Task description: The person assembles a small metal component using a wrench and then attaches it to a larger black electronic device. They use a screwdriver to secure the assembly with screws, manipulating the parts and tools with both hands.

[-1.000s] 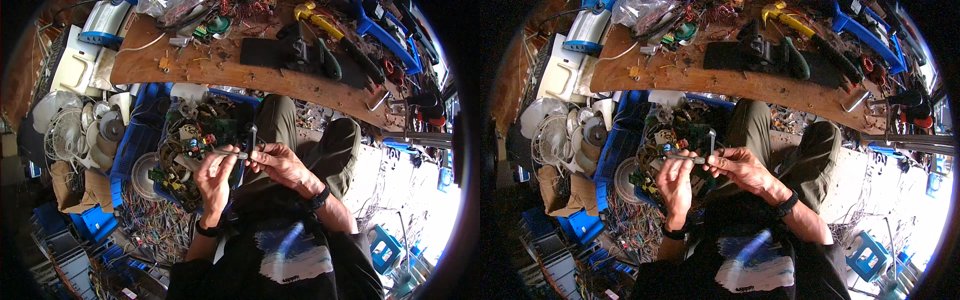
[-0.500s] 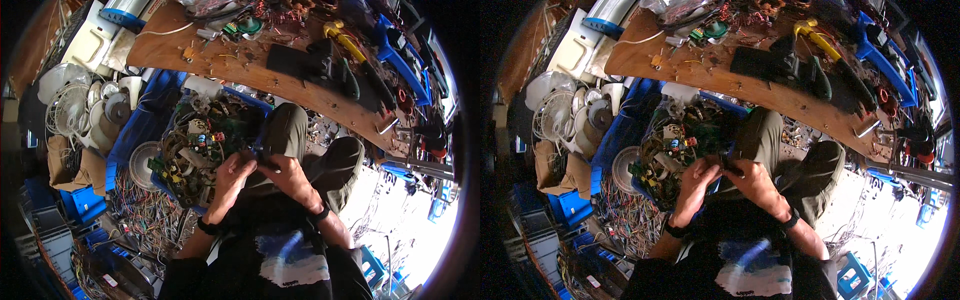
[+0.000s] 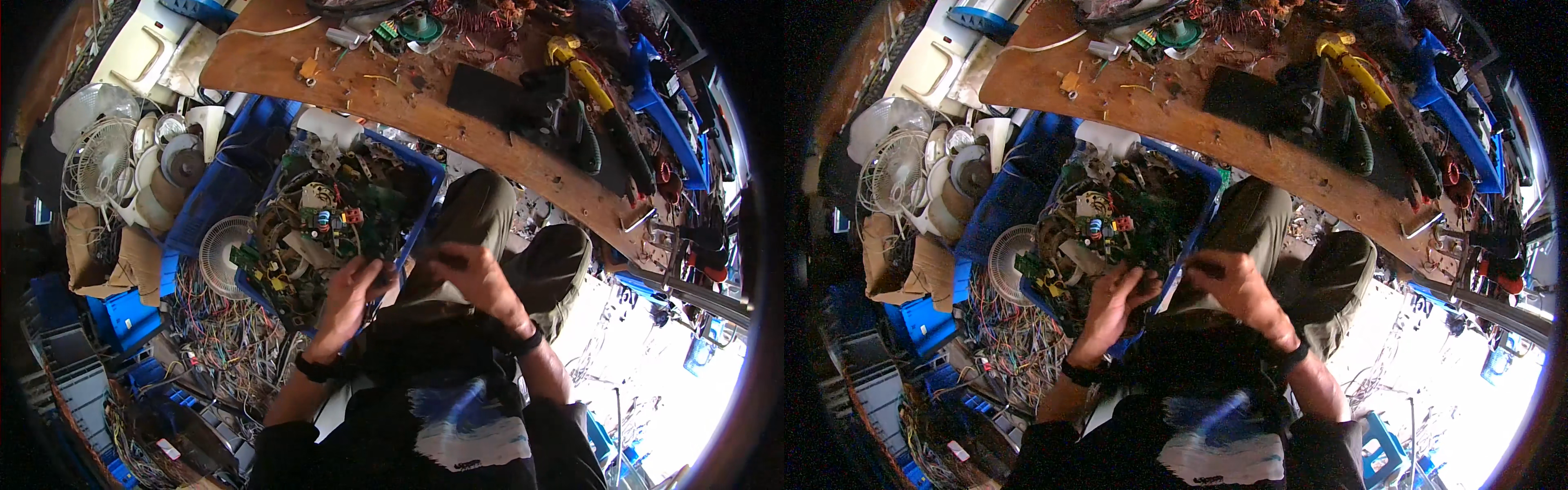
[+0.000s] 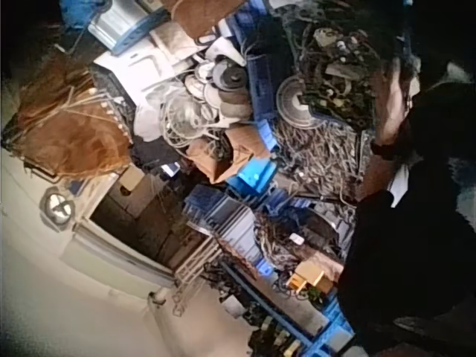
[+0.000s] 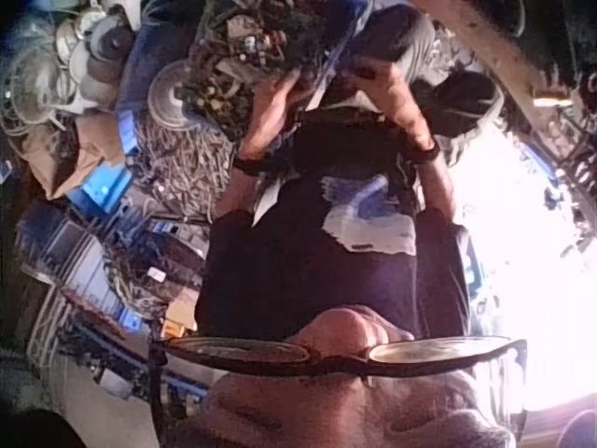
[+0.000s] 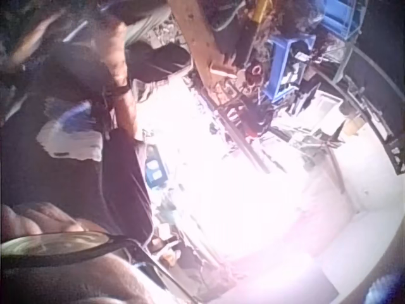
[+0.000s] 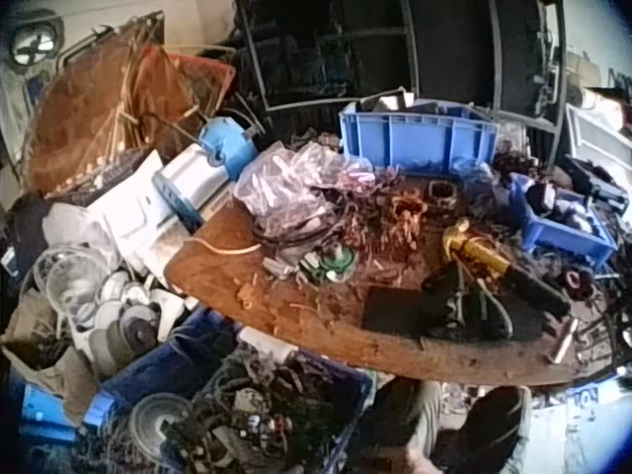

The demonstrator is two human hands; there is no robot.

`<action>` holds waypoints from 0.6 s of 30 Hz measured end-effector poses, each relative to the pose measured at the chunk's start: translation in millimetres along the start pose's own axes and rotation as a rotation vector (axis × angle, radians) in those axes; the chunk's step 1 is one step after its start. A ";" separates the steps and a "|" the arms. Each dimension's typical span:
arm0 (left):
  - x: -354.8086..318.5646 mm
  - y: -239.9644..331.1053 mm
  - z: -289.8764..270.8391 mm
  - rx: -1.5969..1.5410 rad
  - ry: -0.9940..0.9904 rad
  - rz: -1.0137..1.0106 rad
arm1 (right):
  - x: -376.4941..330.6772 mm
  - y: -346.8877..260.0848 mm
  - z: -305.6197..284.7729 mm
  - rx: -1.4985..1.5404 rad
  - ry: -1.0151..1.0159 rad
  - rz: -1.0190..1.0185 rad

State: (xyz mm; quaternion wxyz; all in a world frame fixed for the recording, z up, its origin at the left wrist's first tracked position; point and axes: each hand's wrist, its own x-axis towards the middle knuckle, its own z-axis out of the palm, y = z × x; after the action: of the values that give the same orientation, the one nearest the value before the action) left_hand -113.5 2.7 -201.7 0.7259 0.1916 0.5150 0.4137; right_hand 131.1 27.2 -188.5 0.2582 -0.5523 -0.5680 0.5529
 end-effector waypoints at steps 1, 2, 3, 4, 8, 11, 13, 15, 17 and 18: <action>0.2 3.7 -5.0 0.005 0.020 0.016 | 8.3 2.3 -4.3 0.106 0.048 0.010; -0.7 6.5 -9.2 0.001 0.052 0.043 | 17.1 4.5 -11.9 0.103 0.071 0.004; -0.7 10.5 -14.2 0.012 0.066 0.040 | 27.0 6.5 -18.5 0.075 0.098 0.042; -0.8 13.1 -17.8 0.019 0.089 0.054 | 36.5 8.4 -22.6 0.047 0.109 -0.023; -1.3 17.5 -27.4 0.006 0.101 0.146 | 78.3 20.7 -22.9 -0.190 0.106 -0.157; -2.1 17.5 -31.2 0.001 0.134 0.119 | 105.0 41.2 -4.4 -0.332 -0.024 -0.194; -4.6 16.4 -32.4 0.039 0.130 0.105 | 118.4 57.1 10.2 -0.467 -0.098 -0.276; -6.7 15.0 -32.8 0.051 0.129 0.097 | 125.8 69.0 20.7 -0.523 -0.091 -0.298; -8.2 13.0 -32.9 0.040 0.119 0.104 | 130.1 72.9 24.7 -0.663 -0.050 -0.332; -8.7 12.0 -33.2 0.031 0.125 0.091 | 131.7 71.3 24.4 -0.596 0.009 -0.341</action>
State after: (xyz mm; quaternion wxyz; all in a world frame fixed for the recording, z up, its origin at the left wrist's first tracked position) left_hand -149.5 -2.2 -201.2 0.6698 0.1997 0.5564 0.4493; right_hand 99.7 123.2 -301.6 0.1766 -0.5032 -0.7875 0.3090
